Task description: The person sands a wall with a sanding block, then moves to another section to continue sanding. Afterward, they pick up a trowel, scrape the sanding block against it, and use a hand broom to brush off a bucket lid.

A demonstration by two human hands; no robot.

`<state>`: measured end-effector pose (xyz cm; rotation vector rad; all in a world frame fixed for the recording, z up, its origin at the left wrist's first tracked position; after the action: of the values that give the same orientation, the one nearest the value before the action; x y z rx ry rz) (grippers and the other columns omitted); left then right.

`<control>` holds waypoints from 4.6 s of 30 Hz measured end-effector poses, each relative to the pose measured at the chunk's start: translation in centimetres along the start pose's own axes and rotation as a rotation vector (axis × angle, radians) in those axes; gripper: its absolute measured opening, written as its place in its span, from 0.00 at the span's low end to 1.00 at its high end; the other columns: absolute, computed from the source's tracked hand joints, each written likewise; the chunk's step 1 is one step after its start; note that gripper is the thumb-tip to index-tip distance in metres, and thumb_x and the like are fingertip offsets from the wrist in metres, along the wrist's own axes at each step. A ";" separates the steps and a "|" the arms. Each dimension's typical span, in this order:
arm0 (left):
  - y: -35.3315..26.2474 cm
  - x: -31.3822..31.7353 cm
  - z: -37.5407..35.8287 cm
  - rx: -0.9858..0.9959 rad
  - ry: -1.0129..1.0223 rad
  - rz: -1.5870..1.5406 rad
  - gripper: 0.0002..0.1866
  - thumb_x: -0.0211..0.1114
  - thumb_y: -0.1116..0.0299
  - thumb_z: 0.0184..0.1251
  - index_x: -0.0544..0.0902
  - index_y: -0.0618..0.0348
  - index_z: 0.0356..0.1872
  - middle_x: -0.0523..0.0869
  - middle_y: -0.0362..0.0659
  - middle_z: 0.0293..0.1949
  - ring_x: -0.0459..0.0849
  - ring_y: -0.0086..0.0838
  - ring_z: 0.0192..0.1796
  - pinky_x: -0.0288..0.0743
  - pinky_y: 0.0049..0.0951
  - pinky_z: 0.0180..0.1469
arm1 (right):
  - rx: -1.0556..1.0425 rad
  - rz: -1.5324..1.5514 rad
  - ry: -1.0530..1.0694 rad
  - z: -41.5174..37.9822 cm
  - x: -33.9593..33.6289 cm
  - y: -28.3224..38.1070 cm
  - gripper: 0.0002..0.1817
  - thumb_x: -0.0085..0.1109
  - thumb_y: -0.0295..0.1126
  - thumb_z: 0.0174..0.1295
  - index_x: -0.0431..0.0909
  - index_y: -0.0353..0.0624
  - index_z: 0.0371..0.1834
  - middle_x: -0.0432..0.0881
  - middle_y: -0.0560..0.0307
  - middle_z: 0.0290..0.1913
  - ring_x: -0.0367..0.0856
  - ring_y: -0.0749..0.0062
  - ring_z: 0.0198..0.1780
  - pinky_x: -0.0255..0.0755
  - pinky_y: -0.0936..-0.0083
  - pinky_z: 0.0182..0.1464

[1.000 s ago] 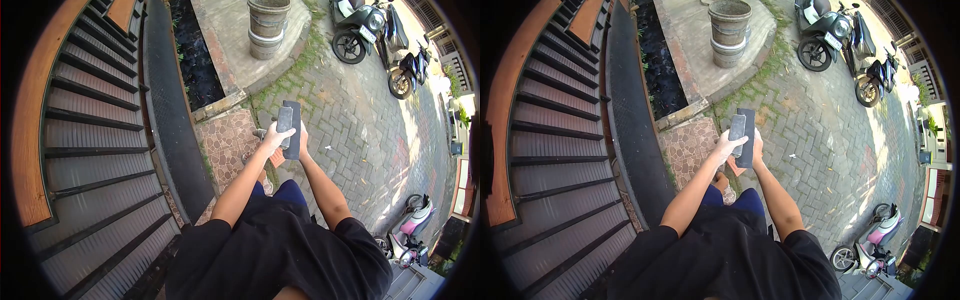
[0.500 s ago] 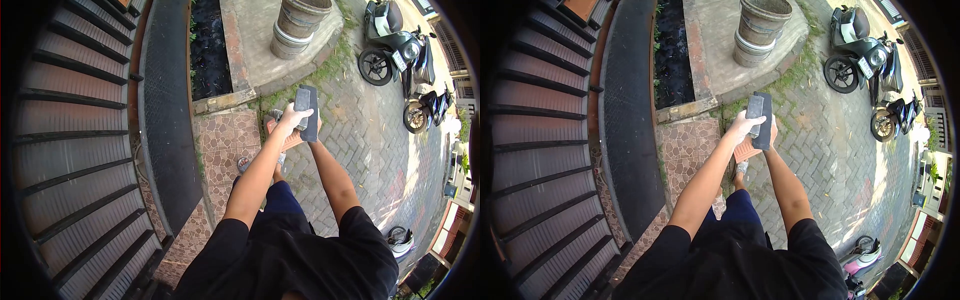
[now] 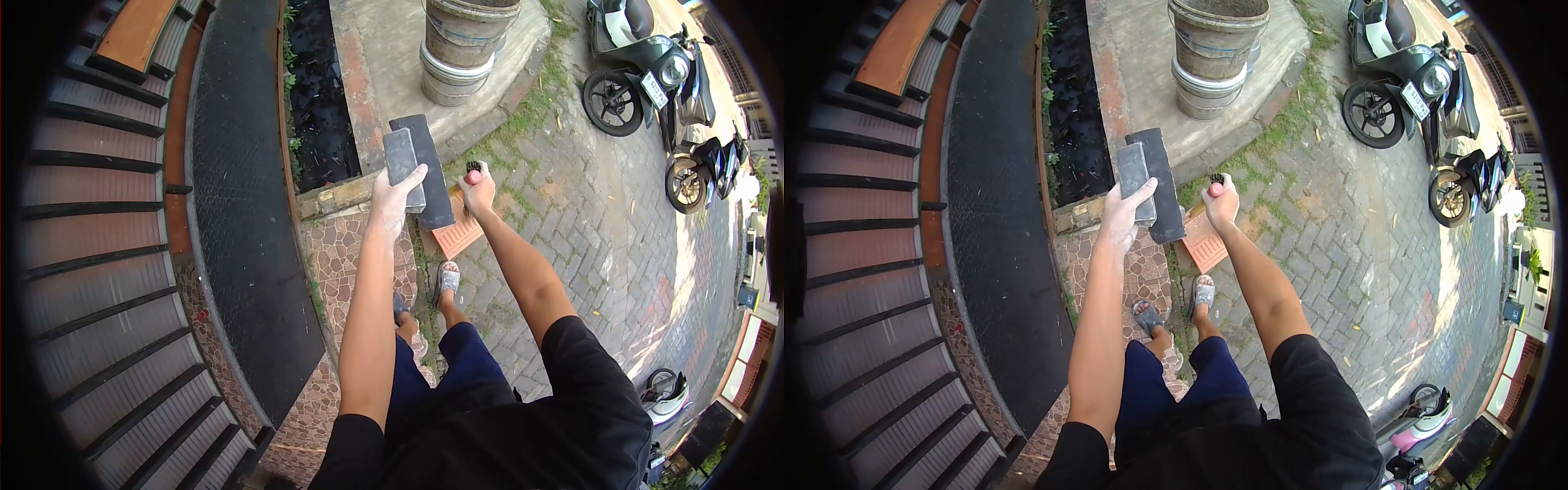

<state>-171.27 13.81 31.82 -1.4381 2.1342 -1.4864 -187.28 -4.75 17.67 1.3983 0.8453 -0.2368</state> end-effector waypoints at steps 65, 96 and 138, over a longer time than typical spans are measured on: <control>4.4 2.3 -5.3 0.018 -0.126 0.024 0.18 0.74 0.72 0.63 0.81 0.64 0.52 0.88 0.42 0.45 0.87 0.23 0.44 0.80 0.25 0.48 | 0.787 0.268 0.194 -1.2 3.6 -20.8 0.36 0.81 0.21 0.41 0.66 0.42 0.52 0.79 0.48 0.50 0.86 0.63 0.43 0.89 0.65 0.32; -0.4 -7.8 -17.7 0.058 -0.344 0.116 0.21 0.74 0.73 0.63 0.78 0.66 0.56 0.87 0.44 0.46 0.86 0.24 0.44 0.80 0.27 0.50 | -0.180 -0.306 0.528 -8.5 6.7 -2.5 0.16 0.61 0.37 0.61 0.75 0.31 0.39 0.83 0.32 0.35 0.83 0.37 0.38 0.77 0.47 0.43; 14.9 -5.3 -25.0 0.068 -0.362 0.421 0.23 0.61 0.54 0.75 0.76 0.65 0.56 0.86 0.52 0.47 0.86 0.40 0.49 0.76 0.38 0.54 | 0.695 0.776 1.053 -31.0 -1.5 1.3 0.28 0.55 0.55 0.73 0.77 0.37 0.56 0.84 0.57 0.40 0.83 0.76 0.33 0.79 0.79 0.38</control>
<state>-192.54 34.29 30.28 -1.0493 1.9781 -1.0447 -199.30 23.61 21.39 2.4504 0.9988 0.9752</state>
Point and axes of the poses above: each hand's wrist, its own z-axis towards the middle knuckle, its own x-axis out of the palm, y = z × x, the point moved 10 cm from there along z, towards the middle knuckle
